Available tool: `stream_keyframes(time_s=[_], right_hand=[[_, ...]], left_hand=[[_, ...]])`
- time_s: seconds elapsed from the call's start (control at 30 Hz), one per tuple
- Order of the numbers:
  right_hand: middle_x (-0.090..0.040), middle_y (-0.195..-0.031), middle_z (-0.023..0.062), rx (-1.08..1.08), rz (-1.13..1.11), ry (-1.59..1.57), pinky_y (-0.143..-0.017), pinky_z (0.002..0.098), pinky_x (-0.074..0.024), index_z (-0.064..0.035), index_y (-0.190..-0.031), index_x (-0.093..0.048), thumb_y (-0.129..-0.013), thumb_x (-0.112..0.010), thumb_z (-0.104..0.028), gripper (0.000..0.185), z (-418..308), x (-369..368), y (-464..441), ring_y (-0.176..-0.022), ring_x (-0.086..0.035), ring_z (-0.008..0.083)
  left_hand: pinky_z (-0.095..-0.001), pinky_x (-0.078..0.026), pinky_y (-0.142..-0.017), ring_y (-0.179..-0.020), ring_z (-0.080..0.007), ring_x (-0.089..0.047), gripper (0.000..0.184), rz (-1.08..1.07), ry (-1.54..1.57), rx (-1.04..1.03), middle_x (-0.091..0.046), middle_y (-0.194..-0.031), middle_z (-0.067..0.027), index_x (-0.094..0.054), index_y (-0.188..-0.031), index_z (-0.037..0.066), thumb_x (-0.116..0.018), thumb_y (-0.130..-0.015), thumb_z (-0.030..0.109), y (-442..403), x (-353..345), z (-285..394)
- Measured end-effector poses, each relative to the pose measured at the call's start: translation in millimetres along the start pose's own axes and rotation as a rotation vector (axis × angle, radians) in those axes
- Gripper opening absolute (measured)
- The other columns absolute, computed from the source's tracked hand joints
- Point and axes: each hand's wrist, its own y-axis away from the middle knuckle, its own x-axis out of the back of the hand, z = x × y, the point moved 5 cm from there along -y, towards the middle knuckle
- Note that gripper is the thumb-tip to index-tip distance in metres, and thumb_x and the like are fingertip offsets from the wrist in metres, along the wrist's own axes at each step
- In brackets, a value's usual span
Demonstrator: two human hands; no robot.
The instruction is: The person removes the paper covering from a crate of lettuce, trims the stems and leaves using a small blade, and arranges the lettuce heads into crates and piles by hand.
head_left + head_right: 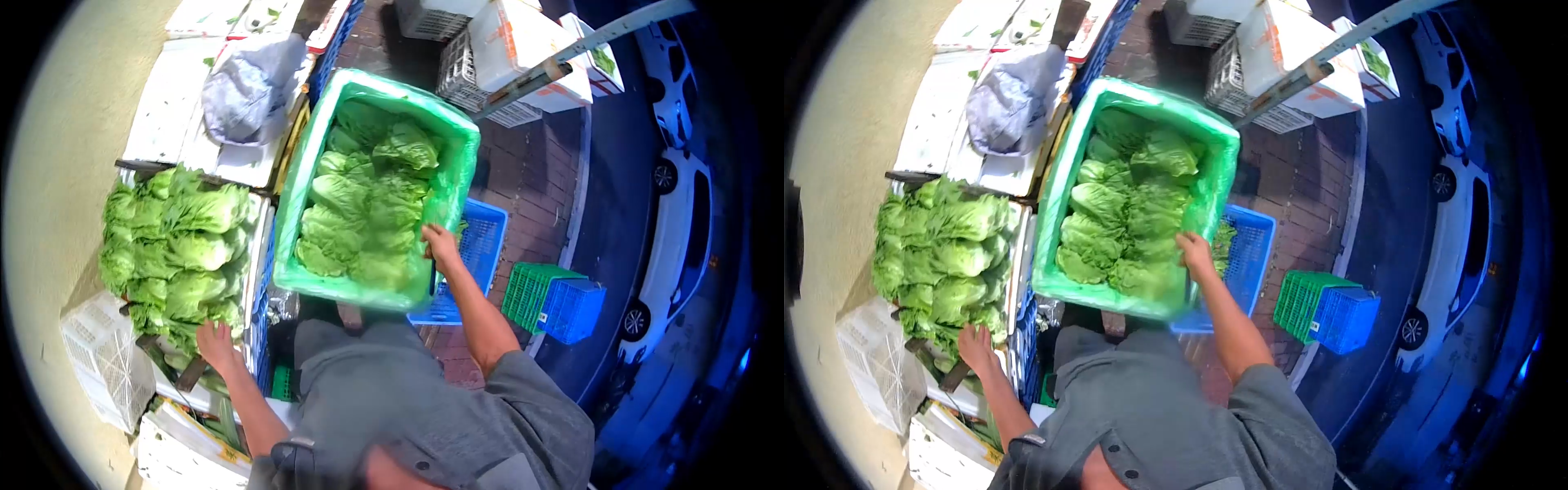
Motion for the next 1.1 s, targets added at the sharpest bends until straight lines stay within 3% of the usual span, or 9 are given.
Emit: stream_keyframes(time_s=[0.1,0.13,0.23,0.37,0.6,0.77,0.87,1.0,1.1], right_hand=[[-0.059,-0.087,0.0080,0.052,0.079,-0.156,-0.048,0.0347,-0.0479,-0.0003,-0.119,-0.054,-0.093,-0.060,-0.026,0.037,-31,0,-58,-0.044,-0.043,0.0118],[-0.058,-0.085,0.0082,0.071,0.114,-0.201,-0.047,0.0355,-0.0476,-0.0010,-0.117,-0.054,-0.093,-0.060,-0.025,0.035,-39,0,-80,-0.044,-0.043,0.0125],[-0.054,-0.079,0.0077,0.140,0.305,-0.119,-0.044,0.0358,-0.0465,-0.0031,-0.109,-0.054,-0.091,-0.058,-0.021,0.025,-37,10,-164,-0.045,-0.044,0.0149],[-0.049,-0.070,0.0065,0.265,0.470,0.118,-0.041,0.0346,-0.0460,-0.0066,-0.102,-0.054,-0.087,-0.056,-0.013,0.016,-31,21,-244,-0.047,-0.046,0.0177],[-0.052,-0.072,0.0039,0.140,0.263,-0.277,-0.042,0.0307,-0.0478,-0.0058,-0.113,-0.055,-0.092,-0.059,-0.015,0.023,-57,1,-206,-0.046,-0.046,0.0119],[-0.056,-0.077,0.0042,0.317,0.392,-0.215,-0.048,0.0290,-0.0514,0.0049,-0.119,-0.053,-0.092,-0.064,-0.020,0.038,-76,-7,-172,-0.051,-0.048,0.0093],[-0.056,-0.078,0.0038,0.333,0.386,-0.181,-0.050,0.0290,-0.0521,0.0051,-0.119,-0.053,-0.092,-0.063,-0.021,0.039,-77,-2,-148,-0.051,-0.048,0.0088],[-0.058,-0.078,0.0035,0.348,0.360,-0.241,-0.050,0.0273,-0.0473,0.0021,-0.106,-0.060,-0.091,-0.064,-0.022,0.028,-71,5,-81,-0.057,-0.051,0.0095],[-0.056,-0.076,0.0015,0.327,0.262,-0.370,-0.053,0.0279,-0.0526,0.0000,-0.106,-0.058,-0.094,-0.061,-0.020,0.023,-70,-3,-12,-0.052,-0.048,0.0082]], left_hand=[[-0.0315,-0.052,-0.074,-0.088,-0.0213,-0.059,0.034,-0.143,-0.243,-0.041,-0.059,-0.105,-0.0130,-0.050,-0.123,0.001,-0.059,-0.095,0.018,29,-19,-7],[-0.0279,-0.051,-0.068,-0.080,-0.0168,-0.058,0.028,-0.205,-0.204,0.006,-0.060,-0.099,-0.0106,-0.052,-0.121,0.001,-0.057,-0.097,0.016,39,-28,-17],[-0.0249,-0.051,-0.063,-0.072,-0.0148,-0.058,0.025,-0.411,-0.311,0.103,-0.060,-0.093,-0.0091,-0.052,-0.117,0.000,-0.057,-0.097,0.015,62,-55,-48],[-0.0263,-0.055,-0.065,-0.074,-0.0165,-0.063,0.027,-0.505,-0.415,0.223,-0.063,-0.096,-0.0127,-0.052,-0.119,-0.002,-0.057,-0.097,0.013,74,-68,-76],[-0.0264,-0.055,-0.068,-0.078,-0.0166,-0.064,0.027,-0.534,-0.448,0.280,-0.064,-0.099,-0.0139,-0.053,-0.119,-0.003,-0.056,-0.096,0.011,66,-88,-76],[-0.0265,-0.055,-0.069,-0.078,-0.0174,-0.064,0.031,-0.663,-0.451,0.239,-0.064,-0.098,-0.0120,-0.052,-0.122,-0.003,-0.056,-0.096,0.014,74,-133,-78],[-0.0268,-0.055,-0.072,-0.082,-0.0178,-0.064,0.035,-0.792,-0.482,0.226,-0.064,-0.099,-0.0127,-0.051,-0.123,-0.005,-0.058,-0.095,0.015,96,-174,-86],[-0.0266,-0.052,-0.081,-0.093,-0.0175,-0.064,0.051,-1.092,-0.486,0.285,-0.065,-0.103,-0.0135,-0.047,-0.132,-0.008,-0.063,-0.094,0.021,142,-241,-123],[-0.0290,-0.048,-0.092,-0.103,-0.0181,-0.061,0.055,-1.170,-0.351,0.305,-0.064,-0.111,-0.0125,-0.048,-0.131,-0.008,-0.066,-0.092,0.027,190,-287,-145]])
